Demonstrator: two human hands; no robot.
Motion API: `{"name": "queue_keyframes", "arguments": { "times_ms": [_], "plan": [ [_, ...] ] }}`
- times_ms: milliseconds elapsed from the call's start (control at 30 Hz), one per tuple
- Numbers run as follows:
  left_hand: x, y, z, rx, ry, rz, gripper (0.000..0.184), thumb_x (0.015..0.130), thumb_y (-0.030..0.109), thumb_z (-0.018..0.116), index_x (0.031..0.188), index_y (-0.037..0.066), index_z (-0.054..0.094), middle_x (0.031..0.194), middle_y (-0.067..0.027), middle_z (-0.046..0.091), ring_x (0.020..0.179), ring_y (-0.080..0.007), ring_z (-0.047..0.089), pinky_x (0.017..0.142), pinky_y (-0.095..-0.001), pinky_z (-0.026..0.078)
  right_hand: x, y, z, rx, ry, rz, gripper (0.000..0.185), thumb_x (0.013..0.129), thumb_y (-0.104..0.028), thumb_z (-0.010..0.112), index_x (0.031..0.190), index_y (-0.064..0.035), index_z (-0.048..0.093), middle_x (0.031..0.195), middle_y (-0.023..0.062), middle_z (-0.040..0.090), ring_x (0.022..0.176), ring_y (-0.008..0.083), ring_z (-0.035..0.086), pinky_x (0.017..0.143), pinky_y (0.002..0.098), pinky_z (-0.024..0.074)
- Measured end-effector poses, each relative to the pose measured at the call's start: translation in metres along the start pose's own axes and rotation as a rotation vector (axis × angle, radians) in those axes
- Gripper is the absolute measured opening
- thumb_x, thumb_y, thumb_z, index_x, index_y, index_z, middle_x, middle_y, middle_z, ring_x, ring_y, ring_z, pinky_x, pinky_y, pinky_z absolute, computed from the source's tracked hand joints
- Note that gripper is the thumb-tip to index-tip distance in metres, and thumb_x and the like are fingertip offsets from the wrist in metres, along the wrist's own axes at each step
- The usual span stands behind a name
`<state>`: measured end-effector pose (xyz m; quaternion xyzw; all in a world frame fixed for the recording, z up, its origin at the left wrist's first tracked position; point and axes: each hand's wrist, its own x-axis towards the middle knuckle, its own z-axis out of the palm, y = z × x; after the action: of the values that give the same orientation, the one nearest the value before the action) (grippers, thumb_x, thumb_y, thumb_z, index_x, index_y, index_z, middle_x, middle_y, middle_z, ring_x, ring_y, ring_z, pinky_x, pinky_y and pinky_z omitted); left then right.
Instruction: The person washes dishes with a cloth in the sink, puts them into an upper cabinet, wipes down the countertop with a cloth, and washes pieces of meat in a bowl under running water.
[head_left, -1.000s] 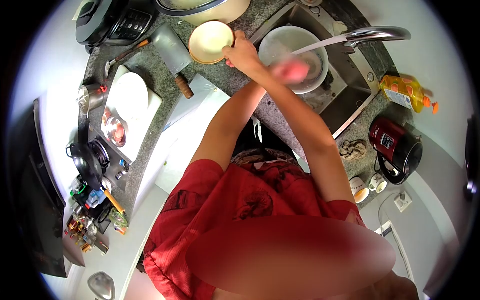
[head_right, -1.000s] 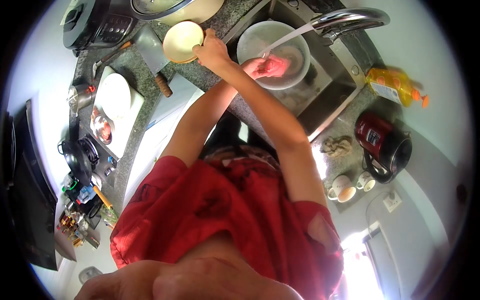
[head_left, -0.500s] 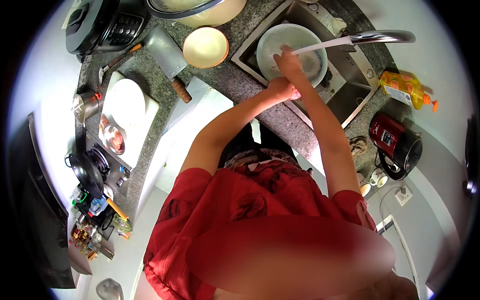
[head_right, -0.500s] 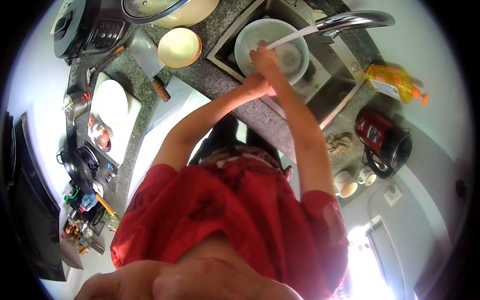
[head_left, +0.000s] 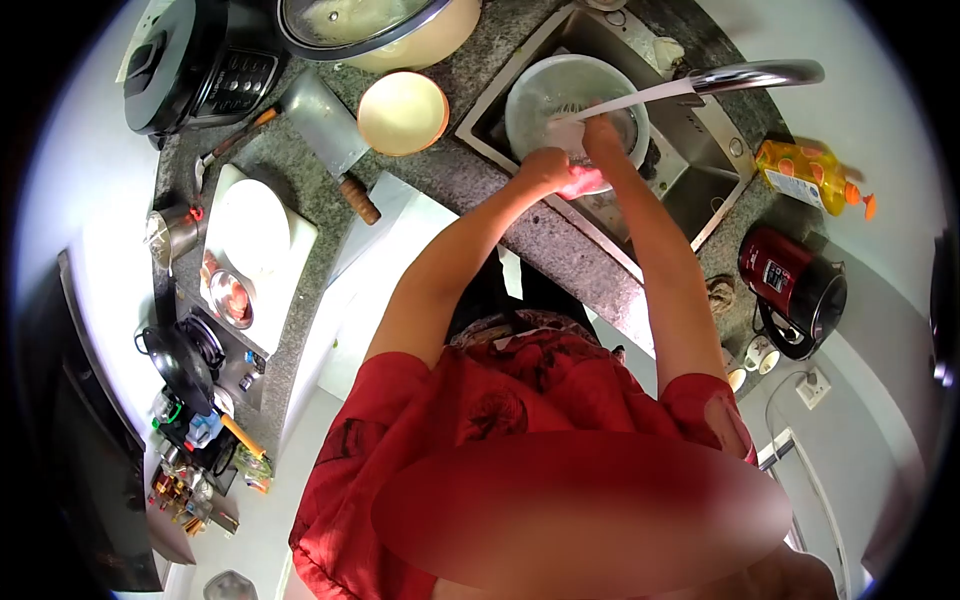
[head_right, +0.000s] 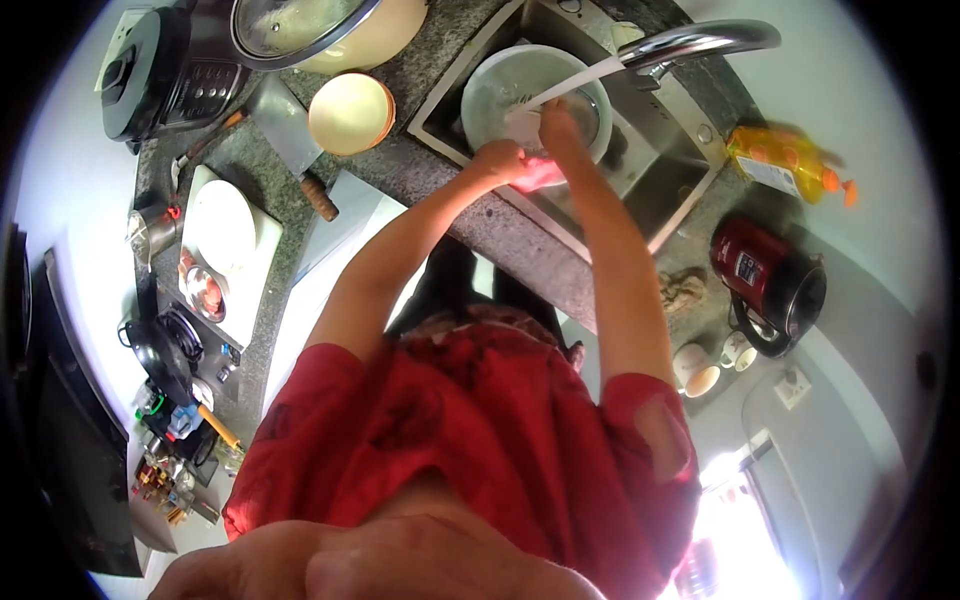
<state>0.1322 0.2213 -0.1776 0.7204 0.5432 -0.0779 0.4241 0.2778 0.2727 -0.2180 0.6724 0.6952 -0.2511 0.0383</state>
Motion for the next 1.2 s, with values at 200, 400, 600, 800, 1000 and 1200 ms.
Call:
{"name": "queue_keyframes", "arguments": {
  "times_ms": [200, 400, 600, 800, 1000, 1200],
  "plan": [
    [0.015, -0.019, -0.008, -0.678, 0.006, 0.143, 0.035, 0.082, 0.034, 0.058, 0.068, 0.002, 0.061, 0.065, -0.0144, 0.062, 0.064, -0.0276, 0.061, 0.061, -0.0356, 0.048, -0.029, 0.006, -0.052, -0.202, 0.236, -0.2, 0.058, 0.081, 0.001, 0.046, 0.136, -0.0039, 0.027, 0.14, 0.0237, 0.027, 0.124, 0.0415, 0.036, 0.101, 0.0414, 0.0381],
    [-0.008, 0.02, -0.039, -1.342, 0.086, 0.152, 0.018, 0.09, 0.02, 0.054, 0.084, 0.003, 0.053, 0.091, -0.009, 0.061, 0.076, -0.0144, 0.058, 0.063, -0.0275, 0.05, -0.055, 0.008, -0.077, 0.439, 0.283, 0.027, 0.055, 0.084, -0.019, 0.053, 0.132, -0.0053, 0.032, 0.124, 0.0294, 0.045, 0.106, 0.0461, 0.05, 0.093, 0.0462, 0.0406],
    [-0.01, 0.051, -0.018, -0.665, 0.278, 0.423, 0.021, 0.083, 0.011, 0.056, 0.101, 0.002, 0.057, 0.103, -0.0124, 0.06, 0.094, -0.0249, 0.058, 0.086, -0.03, 0.045, -0.047, 0.006, -0.056, 0.911, 0.1, 0.253, 0.053, 0.091, -0.051, 0.035, 0.115, -0.0076, 0.054, 0.101, 0.0255, 0.061, 0.097, 0.0403, 0.058, 0.08, 0.0432, 0.0477],
    [-0.035, 0.018, -0.049, 0.461, 0.549, 0.999, 0.014, 0.078, 0.015, 0.058, 0.089, 0.007, 0.064, 0.096, -0.0125, 0.057, 0.099, -0.0308, 0.053, 0.084, -0.0448, 0.043, -0.058, 0.027, -0.095, 1.291, -0.643, 0.236, 0.051, 0.086, -0.048, 0.05, 0.119, -0.008, 0.054, 0.105, 0.011, 0.061, 0.091, 0.0221, 0.061, 0.072, 0.0378, 0.0534],
    [-0.022, 0.048, -0.023, -0.018, 0.524, 0.643, 0.028, 0.078, 0.013, 0.058, 0.104, 0.003, 0.058, 0.106, -0.0137, 0.056, 0.107, -0.0301, 0.05, 0.088, -0.0491, 0.039, -0.073, -0.011, -0.041, 1.368, 0.122, 0.33, 0.057, 0.087, -0.046, 0.05, 0.13, -0.0082, 0.043, 0.117, 0.0079, 0.054, 0.097, 0.0197, 0.058, 0.075, 0.0352, 0.0537],
    [-0.009, 0.018, -0.027, 0.869, 0.698, 0.794, 0.044, 0.078, 0.021, 0.057, 0.12, 0.006, 0.053, 0.13, -0.0167, 0.044, 0.127, -0.0251, 0.036, 0.101, -0.0467, 0.031, -0.073, 0.001, -0.105, 0.917, -0.206, 0.255, 0.05, 0.089, -0.045, 0.049, 0.127, -0.0126, 0.049, 0.11, 0.0115, 0.06, 0.095, 0.0218, 0.061, 0.066, 0.0321, 0.0541]
  ]
}}
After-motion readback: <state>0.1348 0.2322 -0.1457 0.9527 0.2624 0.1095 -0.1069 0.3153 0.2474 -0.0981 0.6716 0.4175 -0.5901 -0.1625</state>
